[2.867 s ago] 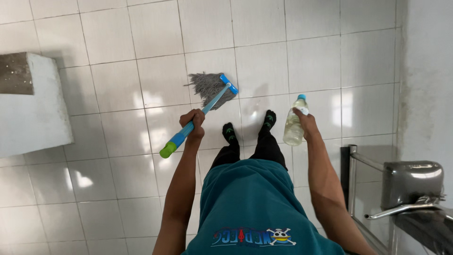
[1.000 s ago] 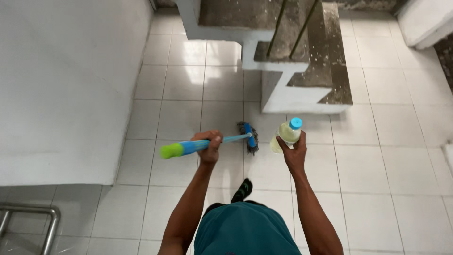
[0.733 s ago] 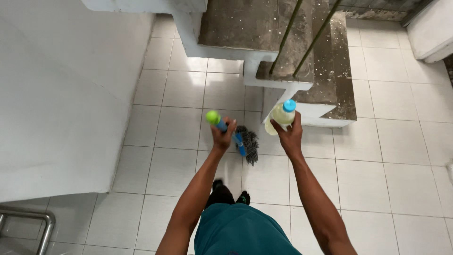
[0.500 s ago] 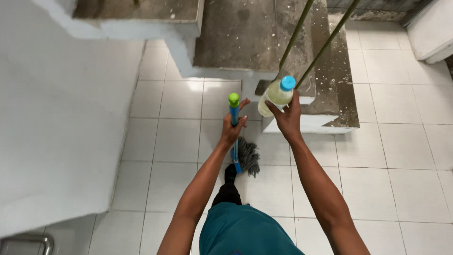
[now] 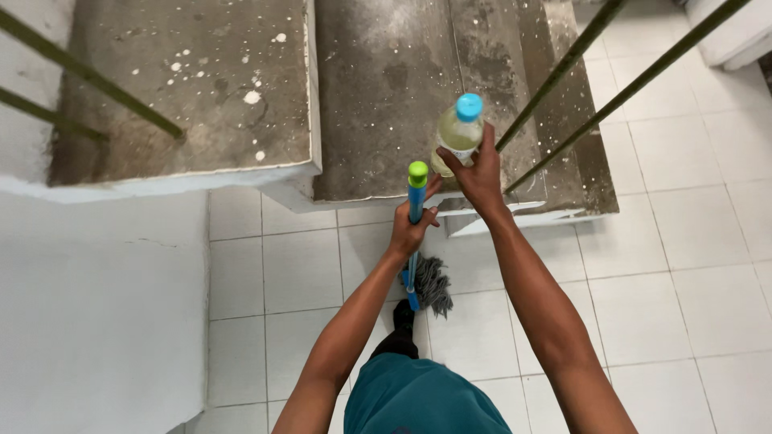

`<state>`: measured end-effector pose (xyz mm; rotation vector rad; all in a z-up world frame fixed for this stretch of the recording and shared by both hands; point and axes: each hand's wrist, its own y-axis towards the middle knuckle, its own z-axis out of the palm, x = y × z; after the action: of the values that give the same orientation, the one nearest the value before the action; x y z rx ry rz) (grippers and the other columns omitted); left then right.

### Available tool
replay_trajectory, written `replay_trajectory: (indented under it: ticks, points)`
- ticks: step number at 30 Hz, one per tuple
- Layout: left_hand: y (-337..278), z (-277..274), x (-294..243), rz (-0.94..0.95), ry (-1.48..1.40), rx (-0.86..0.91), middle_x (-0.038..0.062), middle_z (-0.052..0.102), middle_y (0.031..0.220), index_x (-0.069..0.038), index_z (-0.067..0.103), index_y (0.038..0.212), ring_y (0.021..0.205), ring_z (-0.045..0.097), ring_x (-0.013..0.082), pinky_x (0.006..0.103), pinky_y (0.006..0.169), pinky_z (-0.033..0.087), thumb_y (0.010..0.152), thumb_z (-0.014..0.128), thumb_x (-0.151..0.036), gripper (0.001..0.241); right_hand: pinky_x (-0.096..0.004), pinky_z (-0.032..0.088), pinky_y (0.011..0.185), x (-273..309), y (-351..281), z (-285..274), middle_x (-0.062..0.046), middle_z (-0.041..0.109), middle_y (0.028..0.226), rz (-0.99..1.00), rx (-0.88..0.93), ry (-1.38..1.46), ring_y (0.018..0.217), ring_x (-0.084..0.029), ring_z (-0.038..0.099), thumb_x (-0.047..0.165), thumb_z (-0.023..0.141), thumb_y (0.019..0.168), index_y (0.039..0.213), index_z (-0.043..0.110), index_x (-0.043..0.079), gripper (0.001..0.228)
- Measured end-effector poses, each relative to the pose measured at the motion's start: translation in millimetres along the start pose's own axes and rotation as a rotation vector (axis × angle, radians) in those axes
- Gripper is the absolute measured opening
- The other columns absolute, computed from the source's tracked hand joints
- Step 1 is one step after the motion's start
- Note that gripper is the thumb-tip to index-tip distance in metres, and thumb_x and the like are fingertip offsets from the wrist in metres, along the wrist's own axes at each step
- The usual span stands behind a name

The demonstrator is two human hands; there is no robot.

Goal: The person mops a tiled floor using a mop and liquid from a plastic bottle, moving the mop across the floor surface near a set of stairs.

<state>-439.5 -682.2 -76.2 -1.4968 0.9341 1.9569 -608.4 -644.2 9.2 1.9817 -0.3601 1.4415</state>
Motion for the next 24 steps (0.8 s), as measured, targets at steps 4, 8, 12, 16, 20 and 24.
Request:
replay_trajectory:
  ticks: [4,8,12,16,20,24]
  points:
    - [-11,-7,28,-0.042,0.033,-0.054,0.011,0.073,0.086,0.002,0.075,0.111,0.066,0.061,0.0096,0.0287,0.064,0.057,0.103,0.063,-0.009,0.018,-0.04,0.056,0.113,-5,0,-6,-0.013,0.063,0.138,0.091,0.002,0.043,0.131,-0.024,0.064,0.011,0.085,0.093,0.14,0.042,0.004,0.064]
    - [-31,-13,38,-0.054,0.095,-0.035,0.002,0.057,0.062,-0.002,0.059,0.071,0.056,0.054,0.0096,0.0292,0.053,0.045,0.101,0.067,-0.011,0.033,-0.043,0.046,0.116,-10,-9,-9,-0.019,0.053,0.143,-0.021,0.067,0.01,0.136,-0.03,0.054,0.007,0.082,0.09,0.148,0.033,-0.001,0.076]
    - [-61,-7,25,-0.023,0.022,0.047,0.0,0.043,0.064,-0.005,0.041,0.068,0.059,0.04,0.0119,0.033,0.055,0.035,0.102,0.066,-0.013,0.043,-0.041,0.05,0.117,-39,-94,-3,-0.018,0.053,0.149,-0.014,-0.259,-0.175,0.136,-0.028,0.057,0.001,0.06,0.101,0.151,0.039,0.002,0.054]
    - [-78,8,-24,0.173,0.066,0.318,0.006,0.04,0.06,-0.004,0.04,0.066,0.052,0.04,0.0203,0.0337,0.055,0.032,0.099,0.066,-0.011,0.042,-0.048,0.049,0.093,-62,-218,13,-0.018,0.058,0.136,0.25,0.146,-0.229,0.11,-0.038,0.061,0.004,0.065,0.077,0.132,0.057,0.003,0.055]
    - [-85,59,-69,0.229,-0.158,0.563,0.01,0.049,0.059,-0.003,0.045,0.065,0.053,0.054,0.0256,0.0354,0.055,0.043,0.097,0.068,-0.012,0.04,-0.05,0.039,0.116,-81,-294,25,-0.012,0.068,0.126,-0.051,0.208,-0.057,0.12,-0.037,0.063,0.009,0.071,0.086,0.123,0.067,0.003,0.037]
    - [-98,102,-96,0.156,-0.322,0.834,0.008,0.046,0.057,-0.005,0.04,0.062,0.051,0.051,0.0232,0.0356,0.053,0.041,0.096,0.07,-0.013,0.045,-0.049,0.041,0.105,-74,-337,-3,-0.01,0.067,0.1,0.016,0.04,-0.559,0.099,-0.028,0.066,0.014,0.073,0.085,0.1,0.069,0.008,0.016]
